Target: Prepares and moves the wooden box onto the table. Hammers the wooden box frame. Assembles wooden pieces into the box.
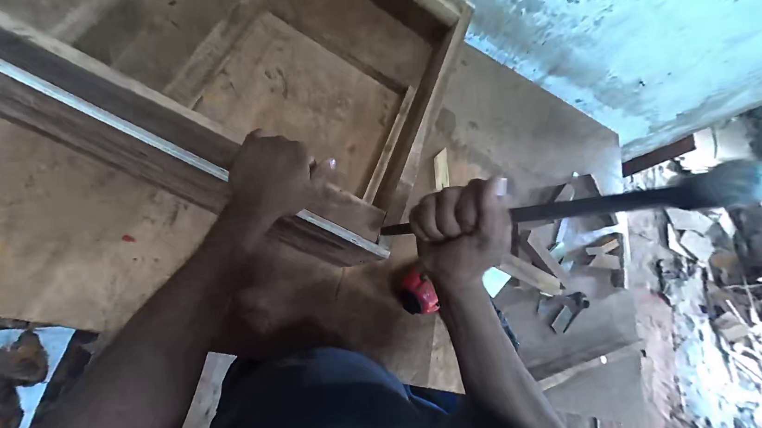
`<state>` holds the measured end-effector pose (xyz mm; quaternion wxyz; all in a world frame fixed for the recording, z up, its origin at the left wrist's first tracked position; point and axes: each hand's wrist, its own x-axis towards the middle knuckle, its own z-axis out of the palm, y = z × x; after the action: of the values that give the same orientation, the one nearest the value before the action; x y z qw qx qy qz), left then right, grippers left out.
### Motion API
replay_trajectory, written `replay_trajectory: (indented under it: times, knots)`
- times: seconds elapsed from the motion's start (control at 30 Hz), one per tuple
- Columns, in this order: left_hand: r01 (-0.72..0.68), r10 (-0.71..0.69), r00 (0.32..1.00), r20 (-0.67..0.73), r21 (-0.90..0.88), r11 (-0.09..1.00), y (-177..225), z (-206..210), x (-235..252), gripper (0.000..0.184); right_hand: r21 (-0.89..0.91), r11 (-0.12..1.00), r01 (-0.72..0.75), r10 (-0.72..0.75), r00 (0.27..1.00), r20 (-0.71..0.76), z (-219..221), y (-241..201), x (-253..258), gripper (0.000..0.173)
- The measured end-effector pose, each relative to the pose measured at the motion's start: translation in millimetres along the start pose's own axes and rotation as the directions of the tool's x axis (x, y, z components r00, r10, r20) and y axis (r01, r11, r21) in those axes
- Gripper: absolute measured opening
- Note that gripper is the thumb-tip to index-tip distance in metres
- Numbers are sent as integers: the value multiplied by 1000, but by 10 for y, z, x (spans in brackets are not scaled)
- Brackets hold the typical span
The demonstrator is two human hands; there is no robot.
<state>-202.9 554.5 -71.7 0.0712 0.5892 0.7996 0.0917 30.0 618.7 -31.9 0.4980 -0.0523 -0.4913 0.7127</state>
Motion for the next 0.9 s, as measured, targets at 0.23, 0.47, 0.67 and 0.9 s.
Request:
replay_trajectory:
  times: [0.23,0.47,0.67,0.9]
  knots:
    - [9,-10,1000,28,27,1000,27,-41,-17,68,-37,999,-29,29,1000,6,-239,202,-115,48]
    - [8,-8,1000,14,9,1000,15,-25,0,67,39,999,-10,15,992,-123,-28,9,-2,49]
    - [44,-45,998,39,41,998,43,-29,-27,69,-19,1000,-5,2,986,-168,-134,199,-149,47]
    - [34,-34,999,13,16,999,40,-25,-6,68,37,996,-77,83,975,-208,-63,6,-143,50]
